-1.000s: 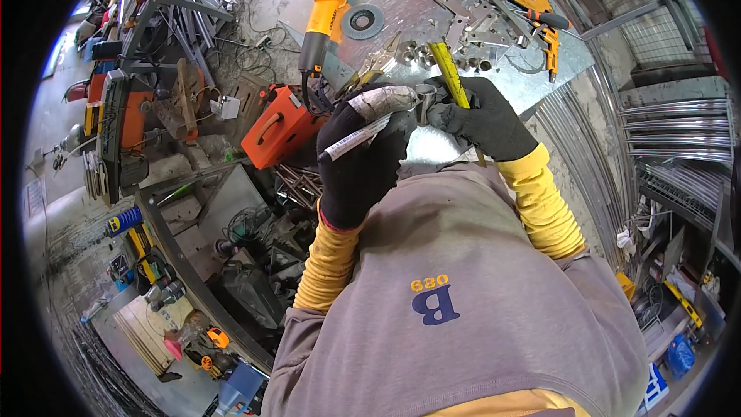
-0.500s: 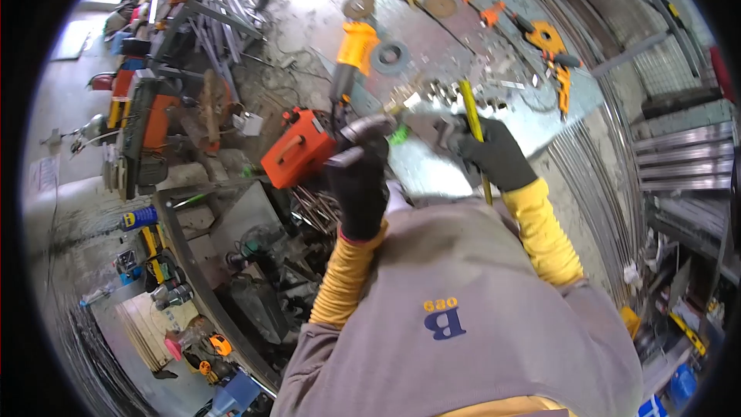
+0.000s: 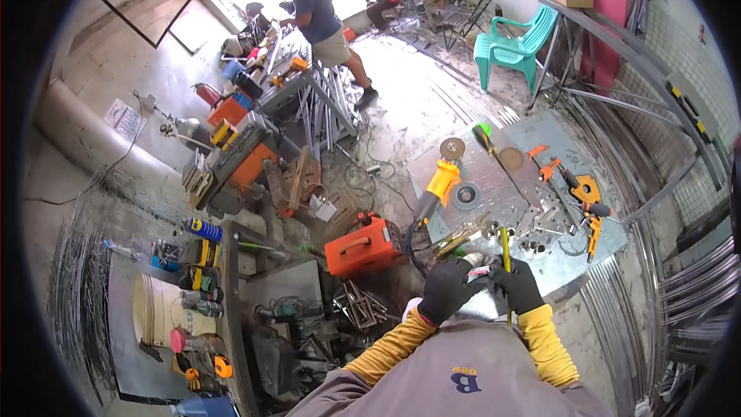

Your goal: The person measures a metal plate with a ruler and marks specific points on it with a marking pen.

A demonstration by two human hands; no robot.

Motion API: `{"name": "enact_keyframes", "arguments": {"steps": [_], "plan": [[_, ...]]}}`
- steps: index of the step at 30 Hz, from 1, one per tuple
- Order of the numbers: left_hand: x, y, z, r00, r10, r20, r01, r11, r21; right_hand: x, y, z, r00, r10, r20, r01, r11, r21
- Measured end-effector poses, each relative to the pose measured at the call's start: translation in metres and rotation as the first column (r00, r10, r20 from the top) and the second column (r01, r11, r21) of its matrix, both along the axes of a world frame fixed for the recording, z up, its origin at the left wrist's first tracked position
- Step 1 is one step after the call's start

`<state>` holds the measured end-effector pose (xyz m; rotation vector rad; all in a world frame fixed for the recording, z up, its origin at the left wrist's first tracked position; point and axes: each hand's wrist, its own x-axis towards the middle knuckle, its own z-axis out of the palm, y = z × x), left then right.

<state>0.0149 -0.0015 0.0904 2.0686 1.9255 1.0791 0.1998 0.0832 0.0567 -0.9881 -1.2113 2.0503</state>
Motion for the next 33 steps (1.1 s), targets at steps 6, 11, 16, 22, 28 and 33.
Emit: {"name": "enact_keyframes", "arguments": {"steps": [6, 11, 16, 22, 28, 33], "plan": [[0.001, -0.010, -0.005, 0.998, 0.036, -0.051, -0.044, 0.986, -0.163, 0.002, -0.017, 0.030, 0.988, 0.055, 0.147, -0.062, 0.997, 0.043], [-0.003, -0.019, -0.028, 0.987, 0.116, 0.110, -0.098, 0.983, -0.154, 0.008, -0.022, 0.022, 0.991, 0.071, 0.111, -0.067, 0.997, -0.041], [-0.015, -0.035, -0.028, 0.918, 0.318, 0.238, -0.208, 0.896, -0.393, 0.011, -0.021, -0.026, 0.979, -0.186, -0.084, 0.180, 0.981, -0.070], [-0.023, -0.054, -0.035, 0.926, 0.324, 0.195, -0.205, 0.864, -0.461, 0.012, -0.011, -0.104, 0.917, -0.271, -0.294, 0.098, 0.865, -0.492], [-0.030, -0.055, -0.038, 0.960, 0.223, 0.170, -0.126, 0.884, -0.450, 0.006, -0.014, -0.119, 0.937, -0.272, -0.217, 0.141, 0.867, -0.479], [-0.042, -0.045, -0.046, 0.955, 0.199, 0.220, -0.079, 0.885, -0.459, 0.008, -0.014, -0.111, 0.966, -0.213, -0.146, 0.140, 0.907, -0.397]]}}
